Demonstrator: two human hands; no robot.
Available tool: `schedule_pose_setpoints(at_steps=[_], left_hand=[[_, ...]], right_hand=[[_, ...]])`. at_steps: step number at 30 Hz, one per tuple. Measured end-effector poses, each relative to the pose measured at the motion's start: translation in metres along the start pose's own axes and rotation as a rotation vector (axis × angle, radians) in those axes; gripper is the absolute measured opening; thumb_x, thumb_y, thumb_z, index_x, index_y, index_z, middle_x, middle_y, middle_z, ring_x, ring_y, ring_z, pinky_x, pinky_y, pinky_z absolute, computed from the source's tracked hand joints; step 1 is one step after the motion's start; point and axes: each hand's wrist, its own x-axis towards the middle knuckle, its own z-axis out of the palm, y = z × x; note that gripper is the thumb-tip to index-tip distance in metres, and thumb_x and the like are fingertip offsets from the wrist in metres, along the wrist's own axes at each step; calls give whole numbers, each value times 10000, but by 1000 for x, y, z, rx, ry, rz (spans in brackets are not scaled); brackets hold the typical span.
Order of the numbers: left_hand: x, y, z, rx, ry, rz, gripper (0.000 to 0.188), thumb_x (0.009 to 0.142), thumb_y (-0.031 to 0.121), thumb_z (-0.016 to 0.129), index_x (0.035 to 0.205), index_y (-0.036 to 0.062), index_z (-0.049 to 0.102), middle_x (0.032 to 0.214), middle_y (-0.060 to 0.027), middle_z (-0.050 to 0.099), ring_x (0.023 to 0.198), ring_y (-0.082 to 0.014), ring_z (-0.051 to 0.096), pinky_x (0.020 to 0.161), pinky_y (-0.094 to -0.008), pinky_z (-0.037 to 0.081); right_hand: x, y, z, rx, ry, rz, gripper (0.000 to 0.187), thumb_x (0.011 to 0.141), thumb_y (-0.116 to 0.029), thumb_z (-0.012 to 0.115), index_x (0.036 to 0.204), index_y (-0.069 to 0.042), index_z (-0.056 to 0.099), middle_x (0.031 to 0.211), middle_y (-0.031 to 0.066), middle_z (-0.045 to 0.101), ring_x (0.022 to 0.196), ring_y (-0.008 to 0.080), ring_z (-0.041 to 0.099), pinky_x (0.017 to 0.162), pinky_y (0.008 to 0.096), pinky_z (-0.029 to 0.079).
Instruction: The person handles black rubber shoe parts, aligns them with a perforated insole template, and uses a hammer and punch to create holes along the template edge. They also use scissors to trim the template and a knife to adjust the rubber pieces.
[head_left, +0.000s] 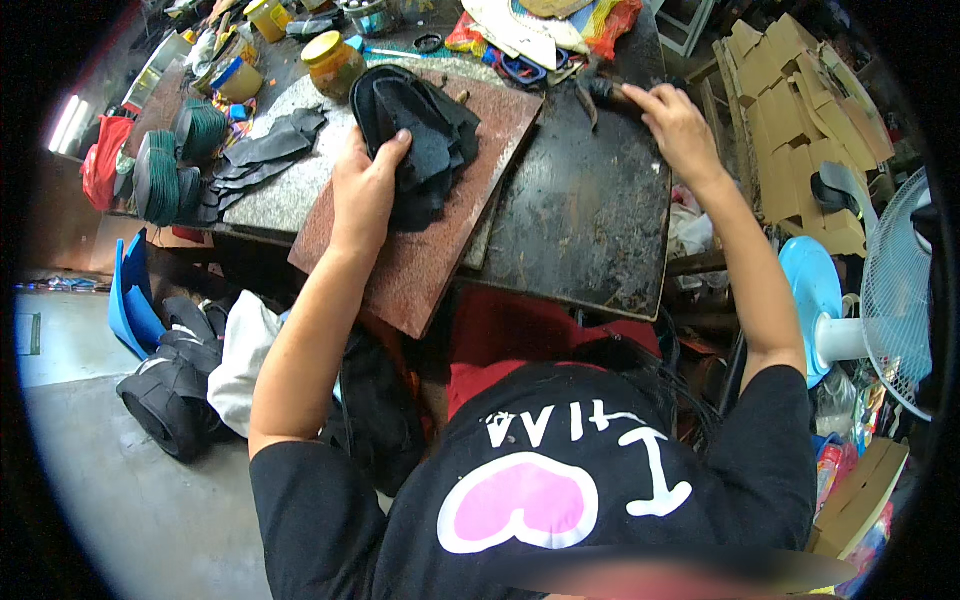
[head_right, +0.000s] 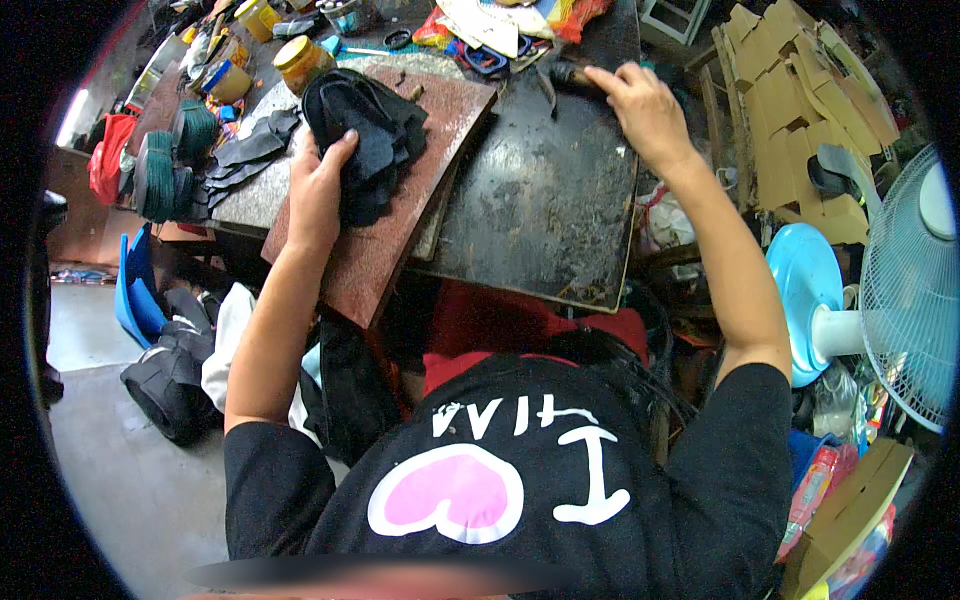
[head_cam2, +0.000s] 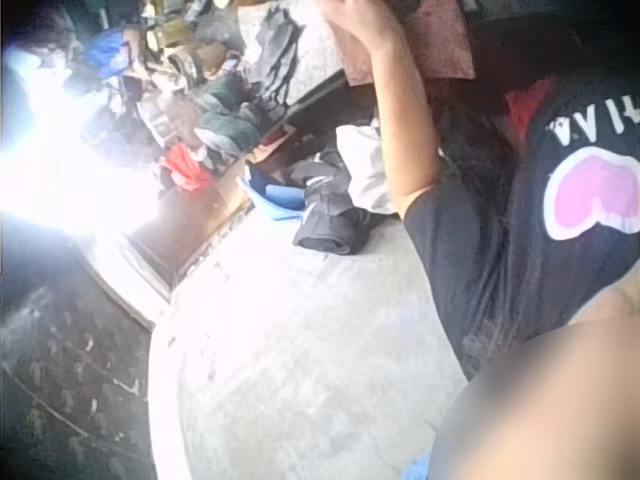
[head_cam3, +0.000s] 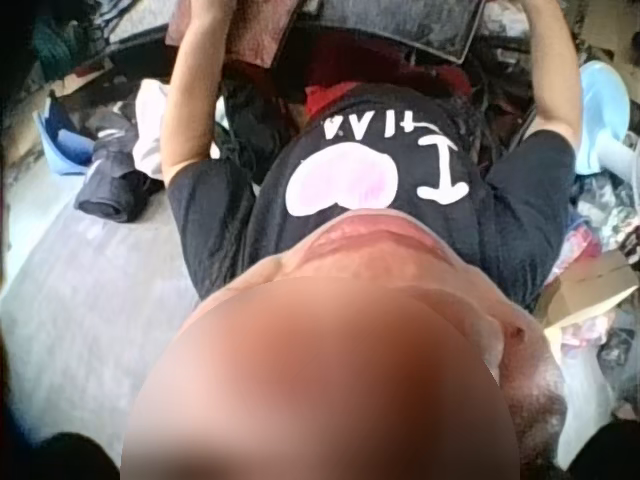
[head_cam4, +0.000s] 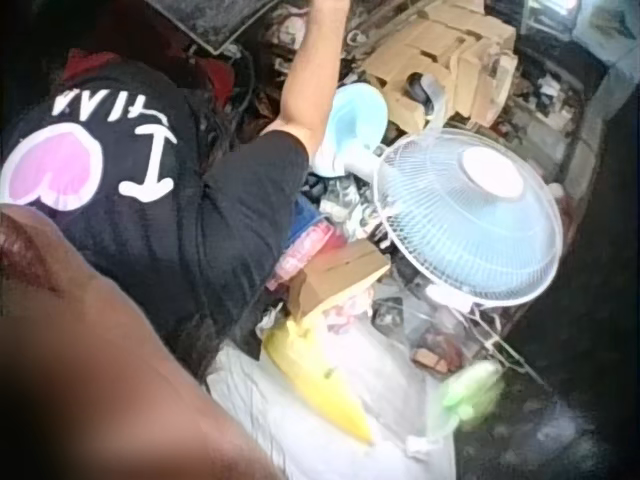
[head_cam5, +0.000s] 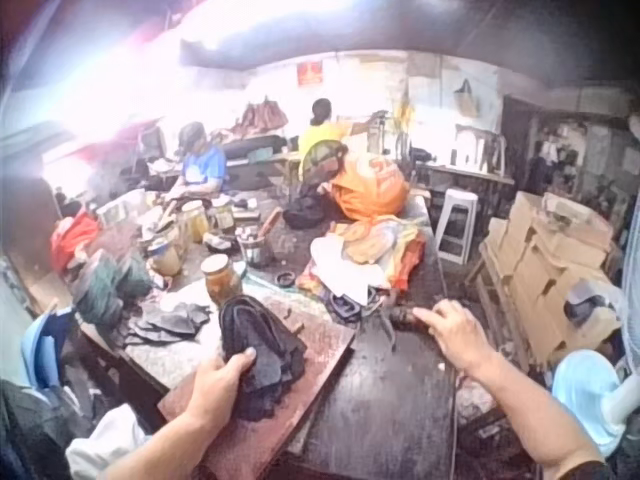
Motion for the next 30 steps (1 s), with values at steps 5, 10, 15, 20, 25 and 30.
schedule_pose_setpoints(at_steps=[5,10,15,20,25,30], left_hand=[[3,-2,-2,-51,-15,-9,297,905,119,655,1153,-36,604,1027,-77,686,884,-129,624,826,-273,500],[3,-3,-5,-88,-45,-30,285,911,122,655,1144,-35,603,1016,-76,686,885,-126,634,820,-267,508],[3,-3,-4,-130,-66,-10,274,918,116,647,1141,-35,596,1008,-73,688,871,-124,649,792,-264,529],[5,-6,-5,-143,-69,-9,274,906,106,655,1136,-34,606,1024,-71,690,881,-120,646,816,-262,524],[6,-9,-6,-152,-60,2,281,904,105,657,1142,-36,605,1029,-72,688,888,-125,645,818,-265,524],[5,-8,-6,-146,-62,1,294,908,117,661,1151,-36,600,1031,-76,687,883,-129,647,815,-267,529]], right_hand=[[9,-5,6,-115,305,-63,413,880,-144,668,1283,-227,636,1200,124,606,1110,303,604,928,407,517],[-15,-70,-4,470,-69,-139,542,939,-301,636,1420,-92,499,1405,175,501,1304,348,485,1089,403,402],[-13,-102,5,187,-137,-206,687,957,-545,521,1415,-34,487,1502,214,409,1412,363,366,1171,423,298],[-31,-149,-4,244,-310,-424,999,854,-712,514,1445,79,368,1518,318,315,1462,411,247,1211,478,183],[-69,-201,-71,548,-550,-682,944,854,-687,565,1473,0,377,1530,271,328,1435,395,323,1189,503,239],[-37,-167,-73,1053,-528,-335,787,915,-590,558,1459,-35,428,1489,201,442,1410,347,383,1180,437,282]])
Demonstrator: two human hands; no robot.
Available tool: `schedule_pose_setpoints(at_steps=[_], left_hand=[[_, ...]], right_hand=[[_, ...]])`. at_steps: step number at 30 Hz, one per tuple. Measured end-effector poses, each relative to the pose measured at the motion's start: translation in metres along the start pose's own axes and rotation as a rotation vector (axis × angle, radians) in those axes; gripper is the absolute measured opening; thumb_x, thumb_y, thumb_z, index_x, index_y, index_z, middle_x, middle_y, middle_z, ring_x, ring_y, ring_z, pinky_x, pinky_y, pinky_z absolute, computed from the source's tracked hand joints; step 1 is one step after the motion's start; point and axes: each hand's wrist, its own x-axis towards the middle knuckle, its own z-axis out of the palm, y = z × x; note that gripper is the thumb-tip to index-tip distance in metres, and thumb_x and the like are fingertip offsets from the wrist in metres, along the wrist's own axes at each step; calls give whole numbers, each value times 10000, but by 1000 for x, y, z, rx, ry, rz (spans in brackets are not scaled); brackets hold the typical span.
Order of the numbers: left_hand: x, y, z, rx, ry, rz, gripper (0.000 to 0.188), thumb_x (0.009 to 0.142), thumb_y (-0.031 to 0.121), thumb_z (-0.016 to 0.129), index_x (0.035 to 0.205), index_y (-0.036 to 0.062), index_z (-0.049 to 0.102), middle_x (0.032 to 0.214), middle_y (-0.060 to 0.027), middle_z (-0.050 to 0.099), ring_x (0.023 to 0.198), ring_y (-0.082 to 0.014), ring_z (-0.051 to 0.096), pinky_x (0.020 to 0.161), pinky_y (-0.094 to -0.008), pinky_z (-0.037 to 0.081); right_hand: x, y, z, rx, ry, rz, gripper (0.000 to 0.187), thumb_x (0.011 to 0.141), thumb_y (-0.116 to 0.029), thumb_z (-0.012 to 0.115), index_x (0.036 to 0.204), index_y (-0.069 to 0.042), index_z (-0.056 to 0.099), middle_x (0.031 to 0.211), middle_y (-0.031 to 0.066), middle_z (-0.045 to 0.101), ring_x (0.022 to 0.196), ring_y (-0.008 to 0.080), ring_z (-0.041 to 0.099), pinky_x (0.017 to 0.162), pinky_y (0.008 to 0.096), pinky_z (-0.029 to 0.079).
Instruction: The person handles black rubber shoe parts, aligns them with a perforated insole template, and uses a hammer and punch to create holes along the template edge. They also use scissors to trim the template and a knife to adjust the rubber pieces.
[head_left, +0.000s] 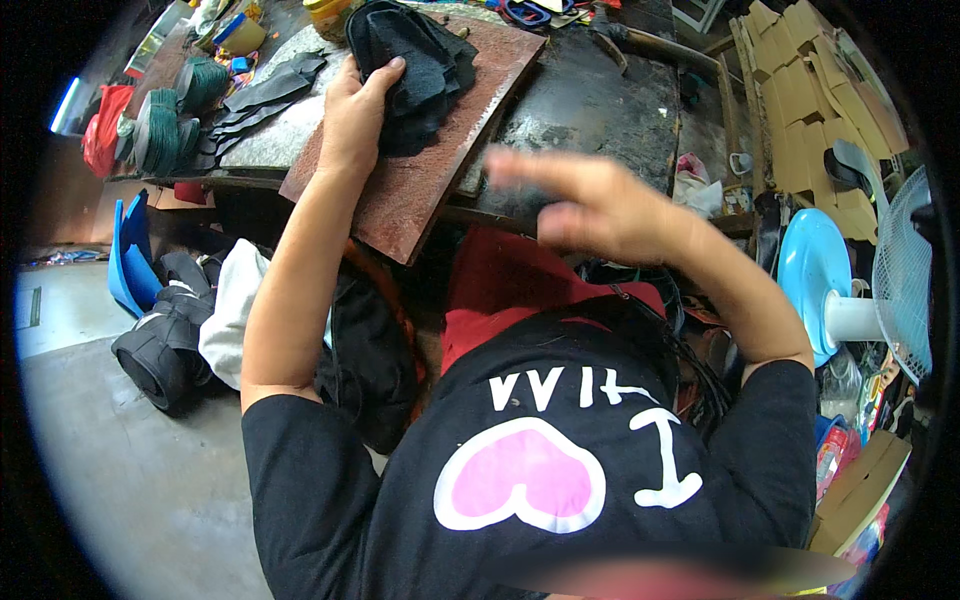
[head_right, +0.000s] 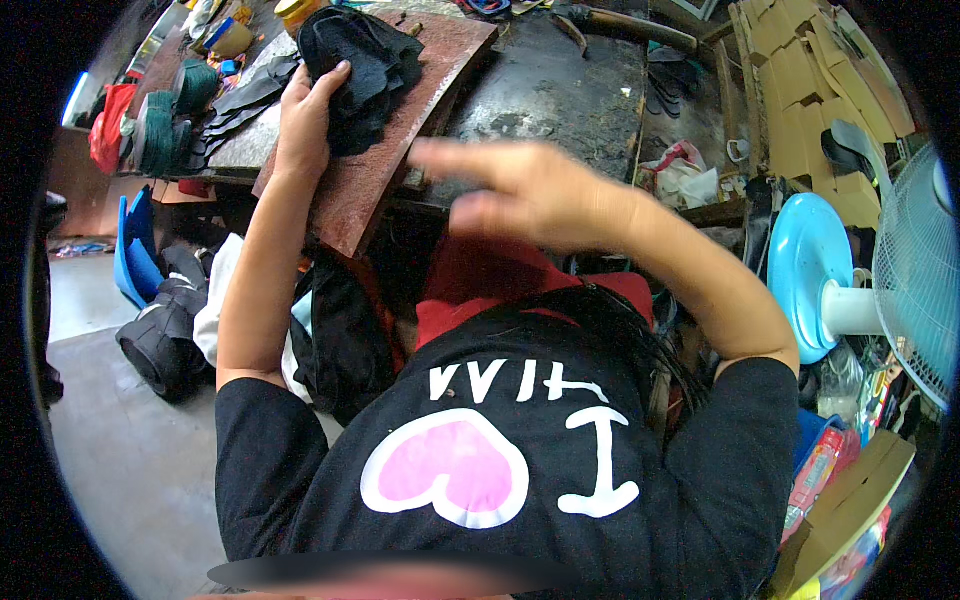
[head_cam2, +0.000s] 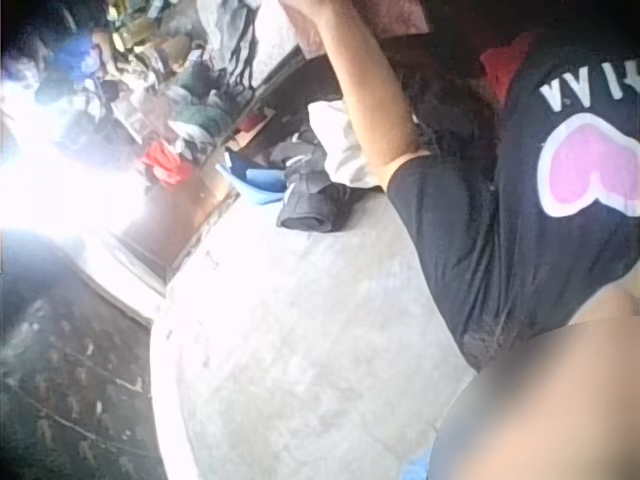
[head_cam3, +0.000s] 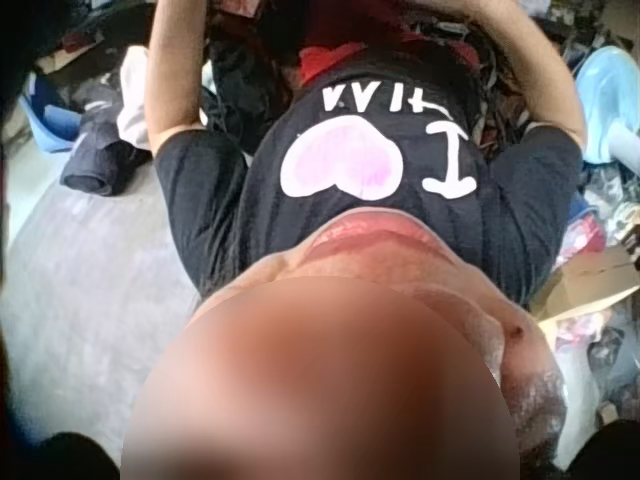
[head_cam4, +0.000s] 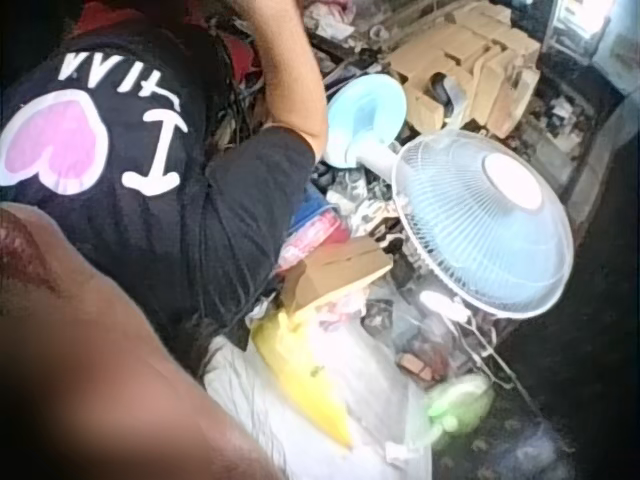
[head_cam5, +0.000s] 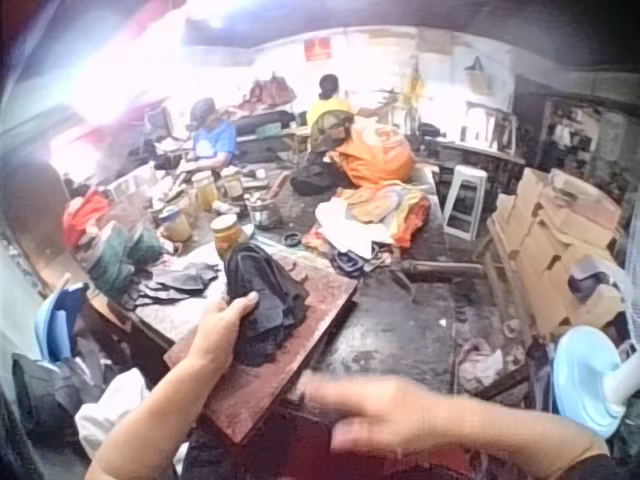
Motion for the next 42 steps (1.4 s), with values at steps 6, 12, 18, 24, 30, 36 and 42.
schedule_pose_setpoints(at_steps=[6,12,18,24,30,36,42], left_hand=[[-5,15,8,57,18,1,296,912,120,654,1158,-38,604,1019,-63,684,861,-125,642,805,-272,531],[-32,60,63,959,-116,571,321,884,122,654,1161,-21,579,1014,-219,688,879,-298,700,774,-386,559],[-76,40,161,1058,-346,374,389,855,120,637,1210,-1,535,979,-248,646,923,-426,655,762,-494,540],[-48,12,146,477,-110,161,288,878,117,628,1104,-59,594,961,-233,687,881,-341,682,806,-406,539],[-57,-15,153,-336,-100,-393,298,888,73,592,1182,22,583,1069,-93,662,938,-189,653,830,-340,550],[-59,-19,147,-423,-122,-407,329,876,24,493,1202,11,534,1065,-105,638,907,-196,651,810,-339,561],[-56,-21,148,-495,-147,-420,350,882,33,484,1230,8,517,1098,-106,634,980,-197,637,864,-331,540]], right_hand=[[-14,42,1,-346,-19,-30,651,958,-479,555,1451,-63,463,1421,191,527,1407,334,398,1185,458,246],[-30,41,-23,704,359,266,864,948,-728,317,1496,-63,387,1323,163,600,1238,277,564,1062,404,423],[-41,44,-28,1115,541,413,918,928,-762,316,1529,-67,301,1280,169,602,1166,302,600,1029,471,466],[-56,43,-30,686,820,437,734,1017,-561,407,1529,-48,298,1469,194,432,1263,261,516,1074,423,419],[-52,33,-21,-468,658,22,709,1014,-545,398,1498,-28,370,1519,177,403,1427,333,343,1170,413,255],[-44,57,-16,-714,254,71,707,984,-615,337,1506,-143,398,1544,97,401,1443,325,331,1177,529,230],[-44,56,-49,-974,620,286,492,949,-404,586,1328,-89,595,1372,185,544,1304,369,470,1083,498,364]])
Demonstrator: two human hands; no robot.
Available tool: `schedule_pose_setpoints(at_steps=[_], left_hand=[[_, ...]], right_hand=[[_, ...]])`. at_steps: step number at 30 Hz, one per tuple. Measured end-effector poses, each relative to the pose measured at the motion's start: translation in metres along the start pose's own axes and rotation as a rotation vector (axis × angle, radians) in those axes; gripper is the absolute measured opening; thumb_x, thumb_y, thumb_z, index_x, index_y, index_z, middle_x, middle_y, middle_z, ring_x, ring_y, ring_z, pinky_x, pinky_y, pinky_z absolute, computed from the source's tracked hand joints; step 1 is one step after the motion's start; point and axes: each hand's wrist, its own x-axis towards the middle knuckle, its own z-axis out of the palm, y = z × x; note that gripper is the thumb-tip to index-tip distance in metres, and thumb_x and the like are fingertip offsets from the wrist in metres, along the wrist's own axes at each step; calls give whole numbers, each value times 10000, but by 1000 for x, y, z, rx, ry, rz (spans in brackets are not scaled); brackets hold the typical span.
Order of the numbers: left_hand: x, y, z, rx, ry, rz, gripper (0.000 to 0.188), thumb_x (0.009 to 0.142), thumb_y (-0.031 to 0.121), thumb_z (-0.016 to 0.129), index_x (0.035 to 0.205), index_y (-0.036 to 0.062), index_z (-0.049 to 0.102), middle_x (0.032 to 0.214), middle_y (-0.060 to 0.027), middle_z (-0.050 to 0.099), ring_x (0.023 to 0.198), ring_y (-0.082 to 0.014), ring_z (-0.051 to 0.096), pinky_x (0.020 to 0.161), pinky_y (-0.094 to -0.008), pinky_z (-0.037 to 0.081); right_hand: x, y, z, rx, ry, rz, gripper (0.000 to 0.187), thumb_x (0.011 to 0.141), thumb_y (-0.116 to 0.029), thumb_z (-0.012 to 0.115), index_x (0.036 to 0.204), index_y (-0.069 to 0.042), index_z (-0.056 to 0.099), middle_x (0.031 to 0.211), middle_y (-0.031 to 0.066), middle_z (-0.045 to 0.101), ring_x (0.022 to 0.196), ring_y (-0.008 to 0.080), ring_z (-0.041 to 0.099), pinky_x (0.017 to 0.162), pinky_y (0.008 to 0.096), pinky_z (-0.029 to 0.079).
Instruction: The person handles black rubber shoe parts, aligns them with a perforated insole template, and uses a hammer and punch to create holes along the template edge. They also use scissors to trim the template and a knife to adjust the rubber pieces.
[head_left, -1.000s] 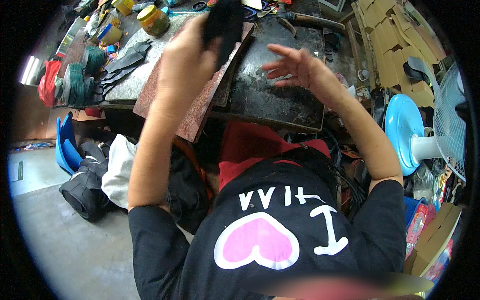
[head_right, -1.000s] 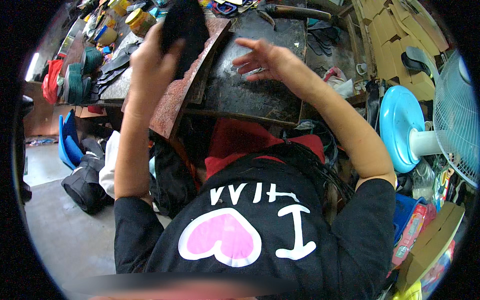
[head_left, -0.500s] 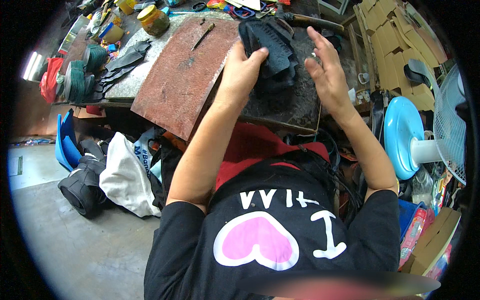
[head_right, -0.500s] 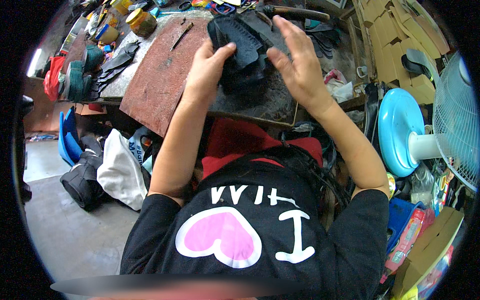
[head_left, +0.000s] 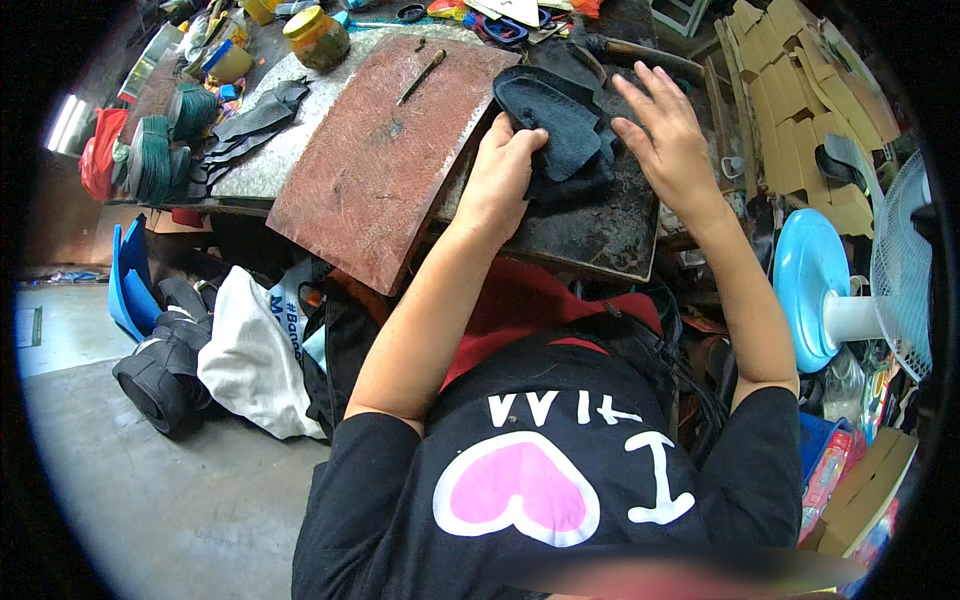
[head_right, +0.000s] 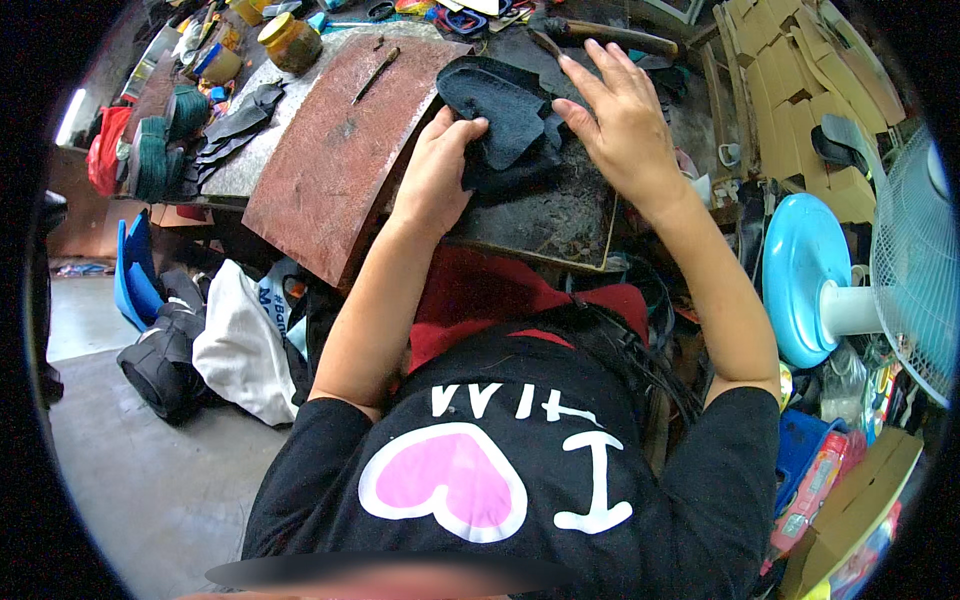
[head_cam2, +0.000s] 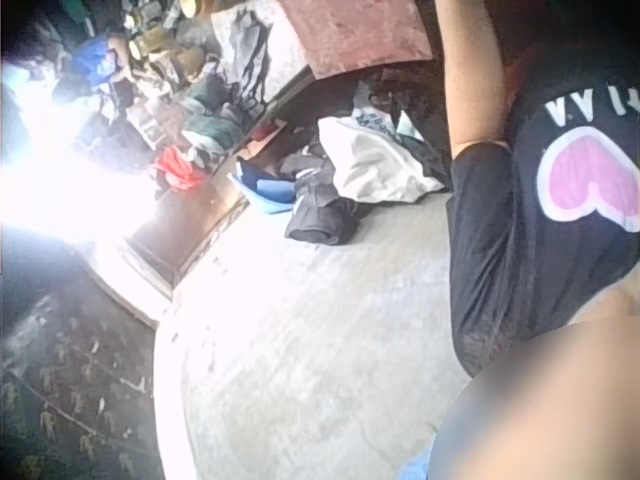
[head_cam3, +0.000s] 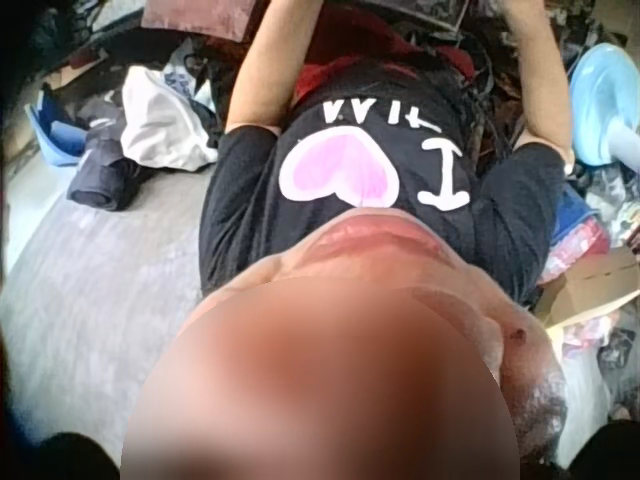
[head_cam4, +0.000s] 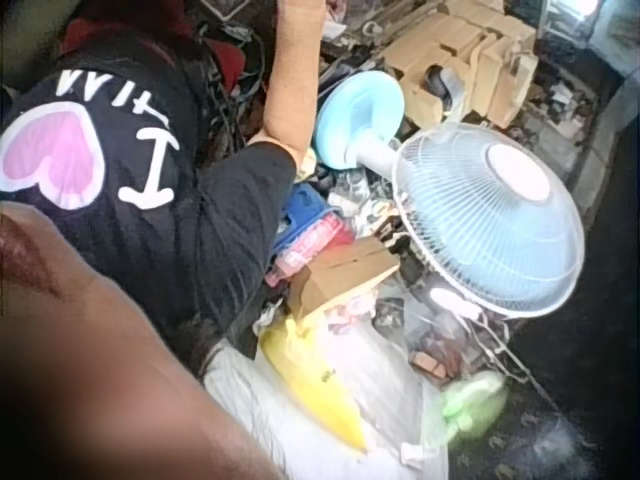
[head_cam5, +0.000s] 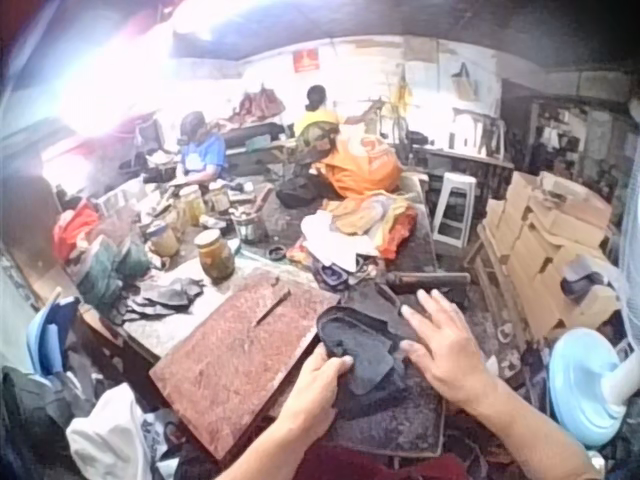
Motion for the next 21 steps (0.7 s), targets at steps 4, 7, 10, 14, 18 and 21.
schedule_pose_setpoints(at_steps=[4,7,10,14,18,21], left_hand=[[-1,0,-4,-87,37,-35,278,938,113,508,1203,44,554,1079,-68,652,967,-184,638,869,-331,528],[3,-1,-10,-106,-21,-18,263,944,125,518,1193,54,562,1081,-61,650,965,-177,632,860,-328,524],[3,-6,-14,37,-85,52,310,912,88,529,1219,43,544,1111,-71,629,984,-173,623,874,-316,514],[1,-14,-10,307,-103,185,456,874,-15,515,1327,-7,466,1195,-96,597,1084,-165,594,952,-312,484],[2,-15,-8,213,-130,258,404,896,2,519,1298,-14,488,1202,-100,599,1095,-173,594,982,-325,469],[2,-13,-8,415,-11,126,461,846,-23,545,1304,-7,499,1171,-102,628,1096,-185,593,947,-320,475]], right_hand=[[-9,-32,-7,351,-15,-223,504,916,-353,643,1301,-32,592,1258,189,607,1188,356,552,1034,432,439],[-10,-45,3,416,-42,-116,518,921,-387,632,1278,-13,597,1224,204,624,1153,377,568,1010,438,452],[-3,-38,11,511,8,-84,447,939,-343,619,1237,-11,620,1168,210,650,1103,384,595,977,441,466],[6,-29,7,662,-90,37,336,968,-256,563,1191,-20,651,1112,198,674,1039,390,619,941,453,471],[0,-39,6,415,63,-218,453,971,-380,550,1262,-41,623,1235,178,636,1153,355,585,1020,459,429],[-6,-30,12,376,-245,-421,673,944,-585,444,1431,-125,506,1491,141,463,1402,329,402,1161,485,284]])
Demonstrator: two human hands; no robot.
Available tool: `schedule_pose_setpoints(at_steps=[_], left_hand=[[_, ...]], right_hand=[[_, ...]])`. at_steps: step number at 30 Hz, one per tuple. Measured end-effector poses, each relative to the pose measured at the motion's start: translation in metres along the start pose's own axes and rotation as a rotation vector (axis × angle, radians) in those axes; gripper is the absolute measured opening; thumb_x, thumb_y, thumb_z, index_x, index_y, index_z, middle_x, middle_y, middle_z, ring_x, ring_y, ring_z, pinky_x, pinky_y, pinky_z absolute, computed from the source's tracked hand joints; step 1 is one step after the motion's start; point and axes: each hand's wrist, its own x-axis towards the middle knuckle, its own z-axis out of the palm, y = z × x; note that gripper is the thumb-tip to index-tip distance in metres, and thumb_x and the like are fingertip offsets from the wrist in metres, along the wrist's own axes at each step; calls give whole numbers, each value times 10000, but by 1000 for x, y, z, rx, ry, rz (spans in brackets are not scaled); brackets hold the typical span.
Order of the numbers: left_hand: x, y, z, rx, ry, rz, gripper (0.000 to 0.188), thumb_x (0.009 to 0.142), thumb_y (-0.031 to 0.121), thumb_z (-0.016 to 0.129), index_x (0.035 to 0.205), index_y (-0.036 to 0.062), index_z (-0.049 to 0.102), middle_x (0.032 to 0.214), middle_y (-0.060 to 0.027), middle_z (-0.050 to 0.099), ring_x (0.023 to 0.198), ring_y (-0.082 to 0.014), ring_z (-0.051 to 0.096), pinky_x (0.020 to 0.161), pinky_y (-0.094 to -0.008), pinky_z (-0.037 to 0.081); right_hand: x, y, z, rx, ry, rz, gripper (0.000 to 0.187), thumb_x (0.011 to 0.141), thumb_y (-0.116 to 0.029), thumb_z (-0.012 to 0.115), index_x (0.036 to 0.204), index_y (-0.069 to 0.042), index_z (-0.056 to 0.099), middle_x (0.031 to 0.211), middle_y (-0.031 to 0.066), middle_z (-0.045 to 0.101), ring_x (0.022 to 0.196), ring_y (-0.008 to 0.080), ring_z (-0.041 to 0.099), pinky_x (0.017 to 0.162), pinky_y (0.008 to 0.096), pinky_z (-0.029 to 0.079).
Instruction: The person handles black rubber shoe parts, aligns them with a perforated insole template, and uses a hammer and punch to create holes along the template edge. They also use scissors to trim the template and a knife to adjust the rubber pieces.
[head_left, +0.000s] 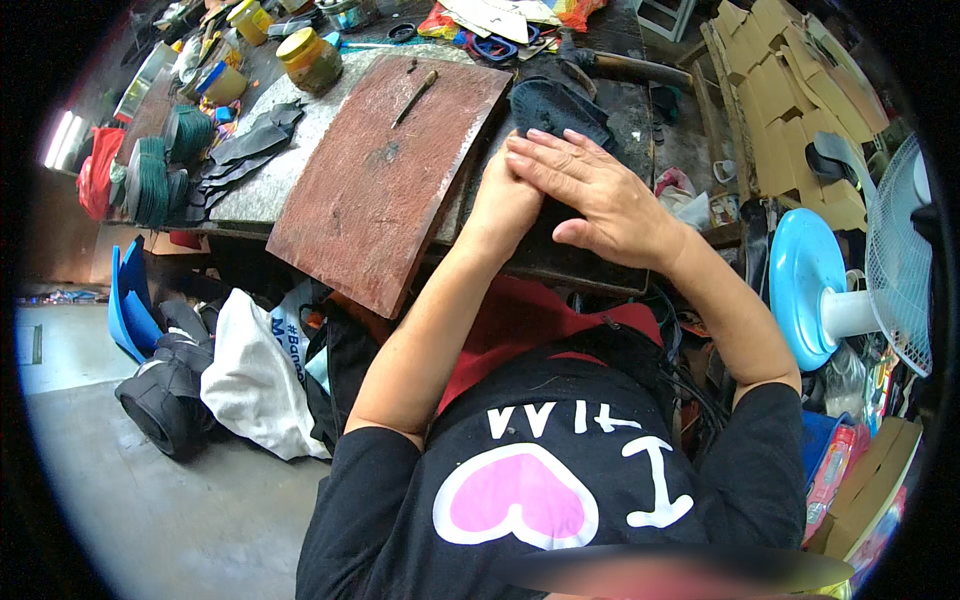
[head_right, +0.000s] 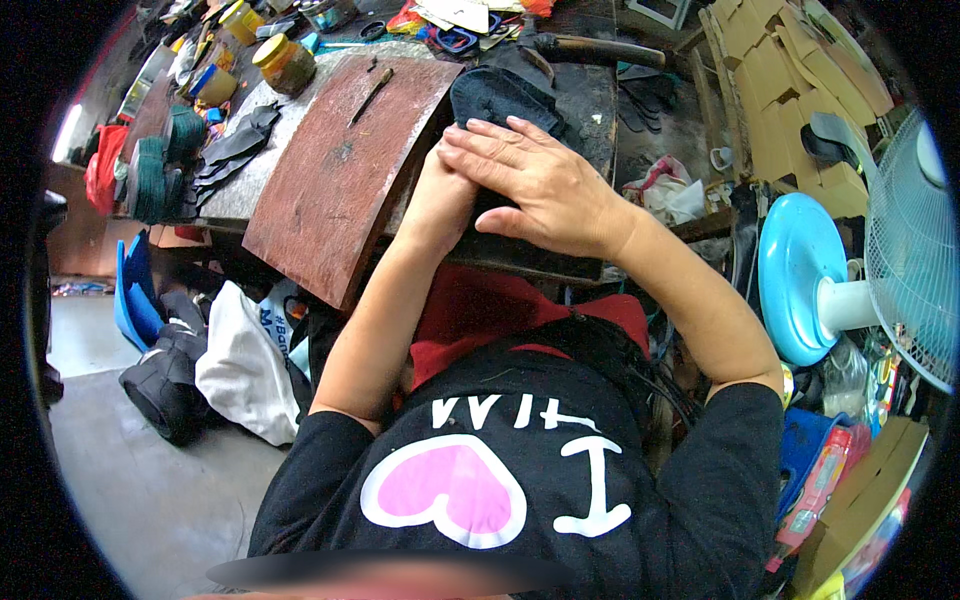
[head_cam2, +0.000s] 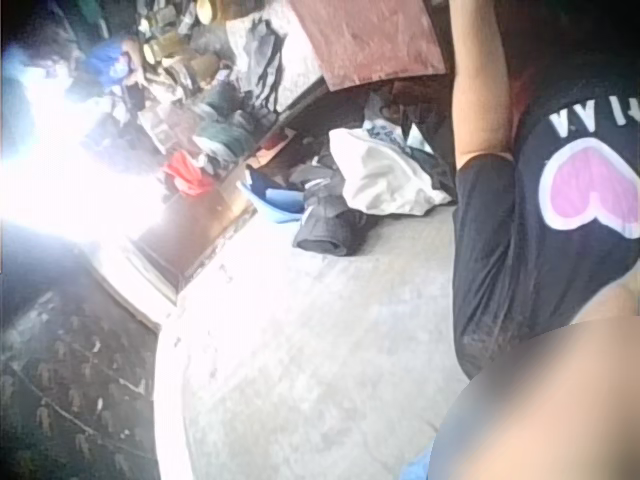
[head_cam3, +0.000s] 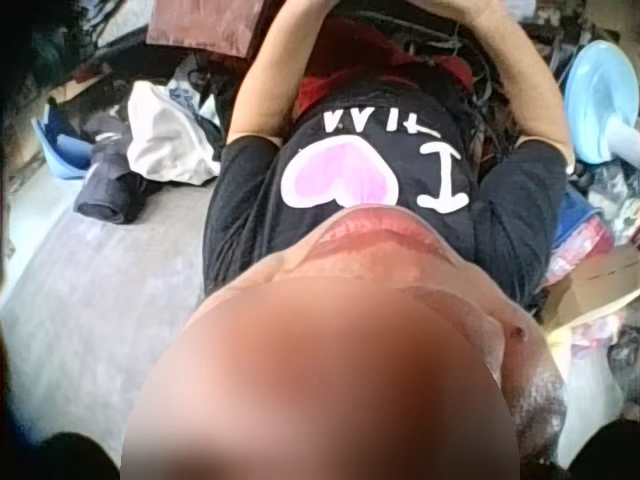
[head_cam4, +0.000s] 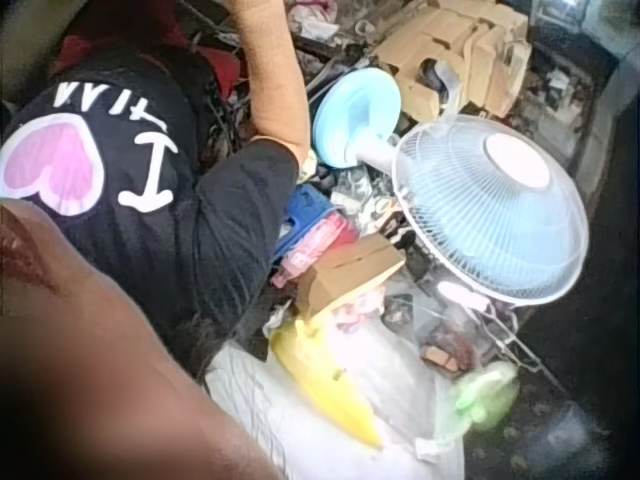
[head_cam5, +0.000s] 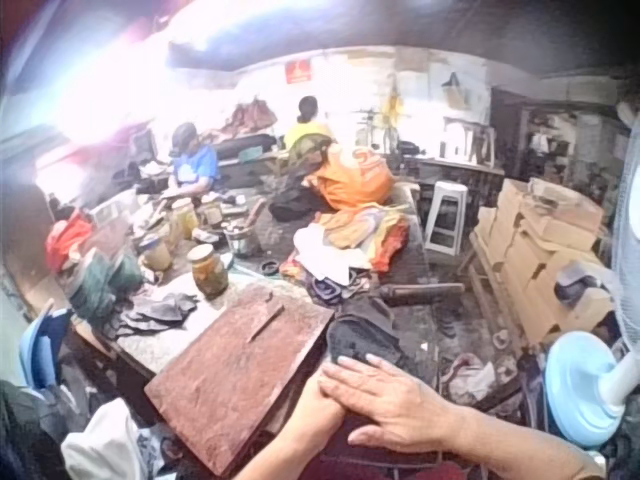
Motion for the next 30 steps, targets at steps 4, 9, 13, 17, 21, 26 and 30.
schedule_pose_setpoints(at_steps=[4,9,13,17,21,26,30], left_hand=[[3,5,1,-173,-166,23,479,808,-36,532,1287,-43,526,1174,-114,640,1059,-180,619,940,-305,481],[7,9,0,-141,-139,-59,517,784,-40,542,1301,-48,511,1154,-112,646,1047,-181,626,940,-300,487],[8,6,-3,-158,-62,-88,520,794,-35,547,1311,-46,495,1187,-119,629,1032,-185,627,931,-314,497],[7,6,-4,-205,-181,-52,483,804,-33,550,1284,-52,501,1160,-116,638,1036,-180,622,933,-310,492],[8,10,-2,-154,-155,-62,465,817,-31,549,1280,-42,510,1148,-113,642,1026,-175,630,921,-308,502],[5,13,-4,-218,-173,-77,453,835,-30,540,1288,-21,524,1148,-105,643,1020,-176,637,920,-319,516],[7,9,-11,-217,-201,-147,440,852,7,531,1292,1,536,1120,-89,642,997,-166,627,898,-317,519]], right_hand=[[-14,44,-17,-429,23,383,560,990,-532,422,1434,-202,513,1515,158,426,1424,385,346,1138,604,233],[-15,34,-28,-383,431,476,592,1002,-489,444,1416,-71,506,1487,199,441,1409,399,358,1139,538,283],[-8,-5,-4,133,147,112,647,973,-523,473,1458,-95,462,1513,165,424,1413,344,380,1167,512,261],[-8,21,-6,-151,37,389,620,987,-557,424,1430,-132,509,1505,153,443,1421,356,364,1144,600,228],[-15,35,-23,-592,221,642,545,1000,-481,470,1364,-88,570,1411,211,515,1384,398,387,1129,596,262],[-6,-3,-11,30,258,209,410,939,-223,613,1306,-40,598,1303,178,601,1212,351,556,1028,422,447],[5,5,0,75,263,289,407,908,-243,649,1264,-48,633,1205,169,626,1118,346,578,979,420,464]])
